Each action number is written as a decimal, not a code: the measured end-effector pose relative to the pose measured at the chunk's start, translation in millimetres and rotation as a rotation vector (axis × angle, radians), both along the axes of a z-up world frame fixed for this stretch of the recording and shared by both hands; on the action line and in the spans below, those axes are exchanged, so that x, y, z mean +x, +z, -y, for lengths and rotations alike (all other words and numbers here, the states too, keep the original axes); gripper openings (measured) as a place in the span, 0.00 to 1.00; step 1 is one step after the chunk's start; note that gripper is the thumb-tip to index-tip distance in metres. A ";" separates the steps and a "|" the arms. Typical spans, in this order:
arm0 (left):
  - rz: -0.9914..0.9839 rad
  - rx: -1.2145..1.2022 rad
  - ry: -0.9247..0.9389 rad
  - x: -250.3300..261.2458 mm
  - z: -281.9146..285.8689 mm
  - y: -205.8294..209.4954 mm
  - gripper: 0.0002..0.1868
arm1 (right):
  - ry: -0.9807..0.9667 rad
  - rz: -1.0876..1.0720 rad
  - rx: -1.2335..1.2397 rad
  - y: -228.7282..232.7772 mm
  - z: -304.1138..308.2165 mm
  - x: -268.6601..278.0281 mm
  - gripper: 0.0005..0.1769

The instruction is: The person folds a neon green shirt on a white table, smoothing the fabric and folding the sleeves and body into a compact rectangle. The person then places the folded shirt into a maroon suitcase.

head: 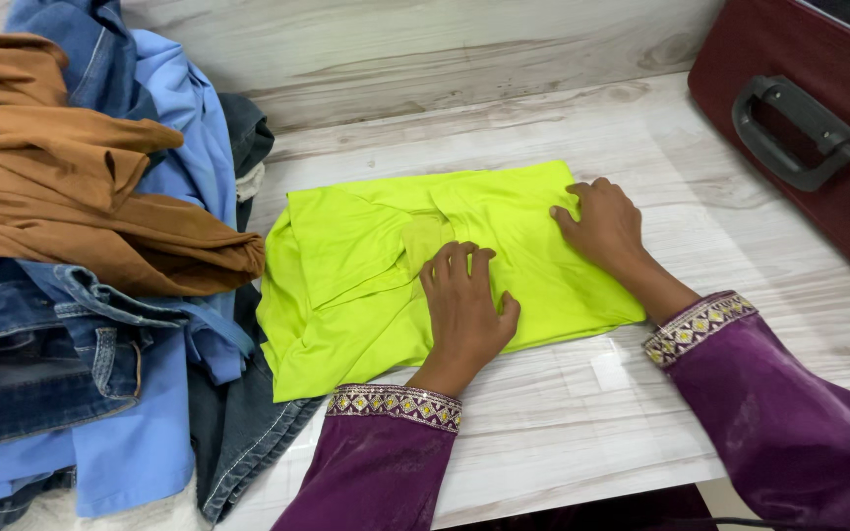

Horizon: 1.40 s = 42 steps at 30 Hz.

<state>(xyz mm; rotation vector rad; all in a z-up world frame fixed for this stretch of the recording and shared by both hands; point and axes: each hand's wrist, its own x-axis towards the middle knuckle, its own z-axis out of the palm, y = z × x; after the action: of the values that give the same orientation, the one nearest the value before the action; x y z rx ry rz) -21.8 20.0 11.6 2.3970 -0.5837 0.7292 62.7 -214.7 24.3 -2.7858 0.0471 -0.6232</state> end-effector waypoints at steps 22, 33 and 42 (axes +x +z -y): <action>-0.204 0.294 -0.267 -24.8 44.3 -1.9 0.30 | -0.084 0.312 -0.088 9.3 112.7 -13.1 0.16; -0.176 0.371 -0.265 -33.3 43.3 -4.0 0.33 | 0.081 0.319 -0.001 -63.4 106.6 39.9 0.14; -0.169 0.374 -0.264 -31.7 44.2 -5.7 0.33 | 0.343 0.090 0.302 -44.0 79.7 26.3 0.19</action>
<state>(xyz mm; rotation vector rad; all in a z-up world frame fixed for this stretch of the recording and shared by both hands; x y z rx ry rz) -53.5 -24.2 5.9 2.6101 -1.0144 0.3208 89.1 -294.4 -19.7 -2.3946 -0.3208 -0.5951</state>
